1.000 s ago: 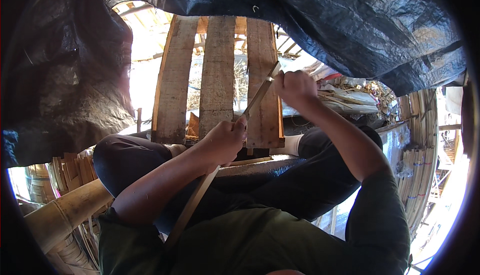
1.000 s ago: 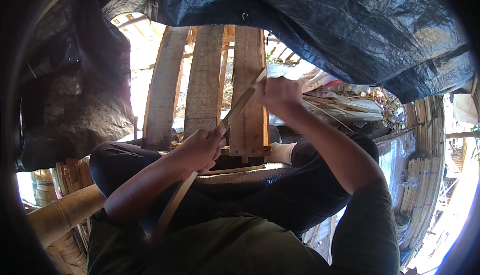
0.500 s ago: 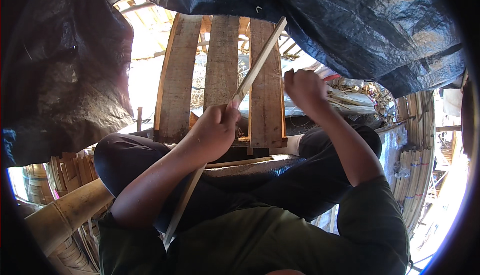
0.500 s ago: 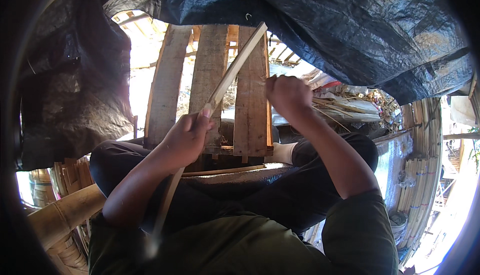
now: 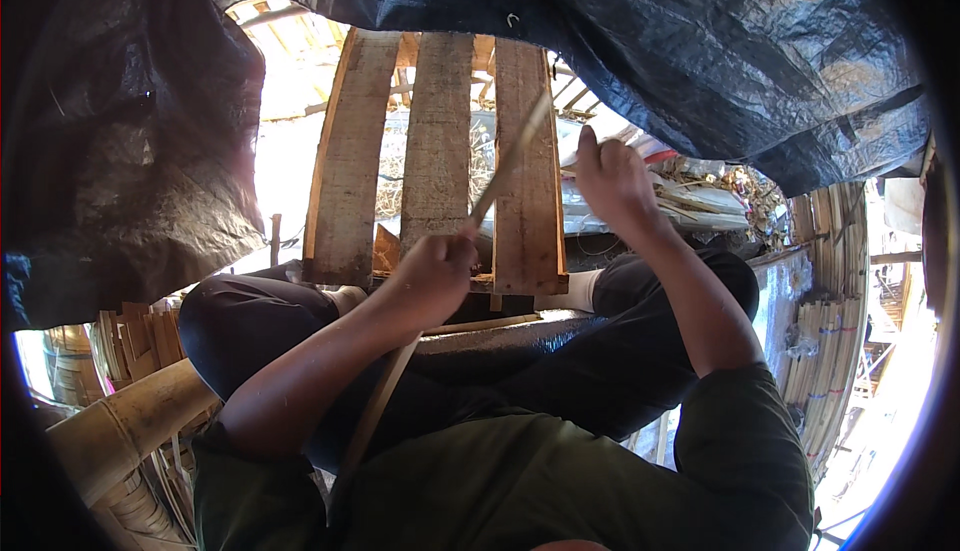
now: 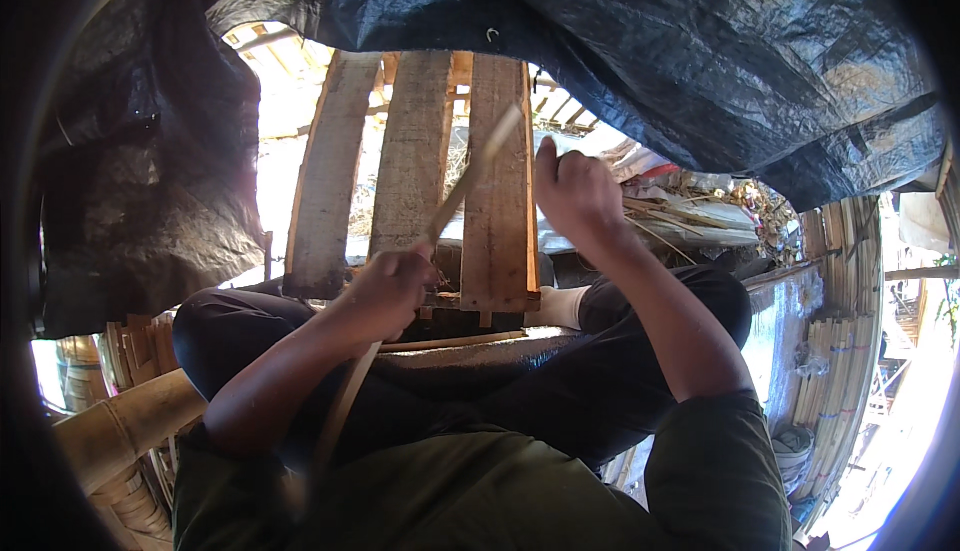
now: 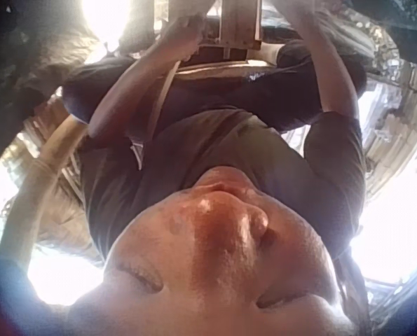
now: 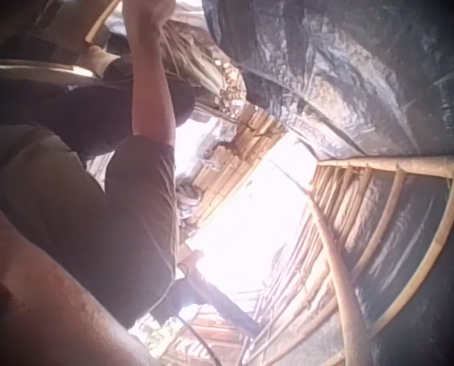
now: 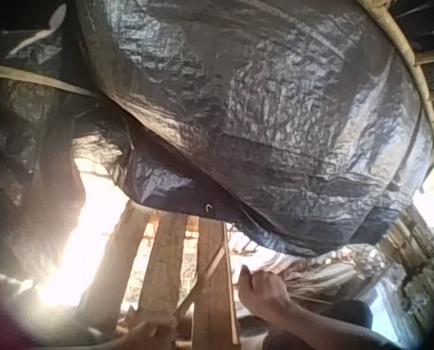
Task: The person scrapes a bamboo strip using a knife, then places the knife down and picks up a phone.
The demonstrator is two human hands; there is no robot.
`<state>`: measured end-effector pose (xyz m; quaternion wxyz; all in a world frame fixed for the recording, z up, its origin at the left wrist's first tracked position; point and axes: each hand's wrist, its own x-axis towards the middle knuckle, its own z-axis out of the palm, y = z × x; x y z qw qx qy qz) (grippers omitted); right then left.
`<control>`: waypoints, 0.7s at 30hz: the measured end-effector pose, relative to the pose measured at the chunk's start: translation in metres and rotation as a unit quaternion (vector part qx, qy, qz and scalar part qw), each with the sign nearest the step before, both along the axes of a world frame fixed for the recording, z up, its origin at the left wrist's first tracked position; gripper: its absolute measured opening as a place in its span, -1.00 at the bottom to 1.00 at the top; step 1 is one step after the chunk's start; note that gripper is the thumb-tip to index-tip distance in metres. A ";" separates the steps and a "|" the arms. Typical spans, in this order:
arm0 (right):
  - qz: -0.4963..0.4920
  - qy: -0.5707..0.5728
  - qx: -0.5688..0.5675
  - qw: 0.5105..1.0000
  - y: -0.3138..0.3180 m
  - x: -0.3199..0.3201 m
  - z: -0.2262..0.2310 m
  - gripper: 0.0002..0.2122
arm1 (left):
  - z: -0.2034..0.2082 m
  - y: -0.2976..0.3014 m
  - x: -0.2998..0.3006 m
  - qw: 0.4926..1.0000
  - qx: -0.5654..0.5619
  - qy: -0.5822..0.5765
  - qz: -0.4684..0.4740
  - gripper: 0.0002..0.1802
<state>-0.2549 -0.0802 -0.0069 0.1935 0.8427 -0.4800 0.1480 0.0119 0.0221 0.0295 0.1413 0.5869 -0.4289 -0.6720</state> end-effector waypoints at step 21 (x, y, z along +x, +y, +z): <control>0.025 0.008 0.167 0.986 -0.005 -0.004 -0.013 -0.91 | 0.002 -0.006 0.003 0.997 0.073 0.017 -0.001 -0.49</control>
